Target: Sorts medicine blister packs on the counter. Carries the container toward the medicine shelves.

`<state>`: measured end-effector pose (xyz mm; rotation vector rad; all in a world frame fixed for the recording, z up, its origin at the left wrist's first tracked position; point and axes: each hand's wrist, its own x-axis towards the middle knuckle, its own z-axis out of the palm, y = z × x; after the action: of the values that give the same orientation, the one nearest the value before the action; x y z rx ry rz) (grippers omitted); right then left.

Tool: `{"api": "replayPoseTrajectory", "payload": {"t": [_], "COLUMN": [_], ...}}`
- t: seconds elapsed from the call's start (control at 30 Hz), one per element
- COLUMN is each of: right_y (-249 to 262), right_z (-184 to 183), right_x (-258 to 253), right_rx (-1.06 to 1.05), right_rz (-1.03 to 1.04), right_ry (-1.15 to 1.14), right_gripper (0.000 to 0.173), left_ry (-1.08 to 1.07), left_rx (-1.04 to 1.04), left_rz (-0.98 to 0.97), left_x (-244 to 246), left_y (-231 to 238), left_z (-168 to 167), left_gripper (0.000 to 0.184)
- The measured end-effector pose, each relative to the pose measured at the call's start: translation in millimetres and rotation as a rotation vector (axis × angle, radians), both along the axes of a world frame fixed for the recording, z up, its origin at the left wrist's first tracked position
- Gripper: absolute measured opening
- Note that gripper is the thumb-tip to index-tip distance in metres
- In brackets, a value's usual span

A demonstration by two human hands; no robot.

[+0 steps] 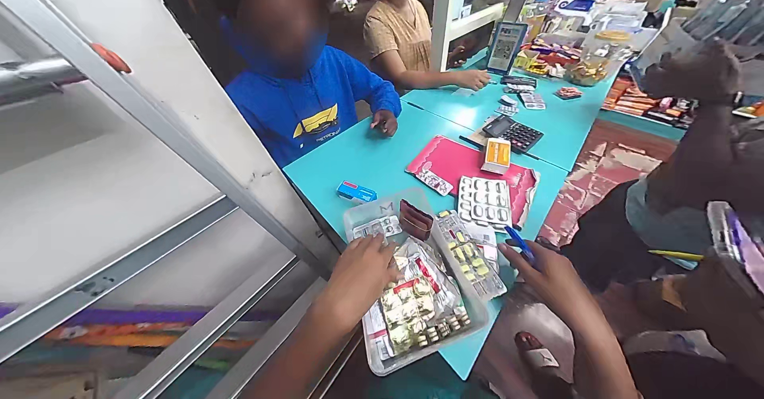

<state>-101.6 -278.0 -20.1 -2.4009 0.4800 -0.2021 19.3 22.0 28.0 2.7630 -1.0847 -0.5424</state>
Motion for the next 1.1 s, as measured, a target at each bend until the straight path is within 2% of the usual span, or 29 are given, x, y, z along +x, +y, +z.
{"api": "replayPoseTrajectory", "payload": {"t": [0.07, 0.13, 0.23, 0.4, 0.5, 0.6, 0.63, 0.7, 0.77, 0.8, 0.87, 0.97, 1.03, 1.1], "right_y": [-3, 2, 7, -11, -10, 2, 10, 33, 63, 74, 73, 27, -2, -10], "right_z": [7, 11, 11, -8, 15, 47, 56, 63, 59, 55, 51, 47, 41, 42], "right_x": [14, 29, 39, 35, 21, 1, -1, 1, 16, 24, 38, 67, 97, 134], "right_rx": [-0.038, -0.031, 0.057, 0.224, 0.026, -0.154, -0.151, -0.014, 0.137, 0.137, -0.020, -0.127, -0.134, -0.174], "right_rz": [-0.019, -0.008, -0.010, 0.062, -0.054, -0.136, -0.118, 0.054, 0.285, 0.341, 0.260, 0.046, 0.087, 0.235], "right_ry": [0.155, 0.330, 0.377, 0.081, -0.102, -0.387, -0.448, -0.503, -0.477, -0.450, -0.402, -0.182, -0.022, 0.114], "right_gripper": [0.051, 0.056, 0.052, 0.036, 0.036, 0.041, 0.043, 0.042, 0.037, 0.035, 0.033, 0.038, 0.034, 0.030], "left_ry": [0.060, 0.047, -0.023, -0.131, -0.201, -0.365, -0.429, -0.554, -0.637, -0.655, -0.644, -0.544, -0.482, -0.460], "left_rx": [0.027, 0.078, 0.073, -0.131, -0.247, -0.453, -0.520, -0.640, -0.732, -0.758, -0.755, -0.615, -0.502, -0.443], "left_rz": [-0.010, 0.005, 0.003, 0.023, 0.027, 0.029, 0.043, 0.107, 0.182, 0.202, 0.193, 0.108, 0.055, 0.036], "left_x": [-2, -3, -6, -16, -21, -30, -34, -42, -49, -52, -60, -69, -74, -71], "left_y": [3, -1, -2, 7, 9, 16, 18, 20, 20, 19, 17, 15, 13, 9], "left_z": [8, 10, 0, -12, -18, -29, -33, -37, -33, -30, -27, -39, -47, -45], "left_gripper": [0.063, 0.060, 0.055, 0.047, 0.045, 0.038, 0.037, 0.039, 0.044, 0.047, 0.055, 0.069, 0.067, 0.067]}}
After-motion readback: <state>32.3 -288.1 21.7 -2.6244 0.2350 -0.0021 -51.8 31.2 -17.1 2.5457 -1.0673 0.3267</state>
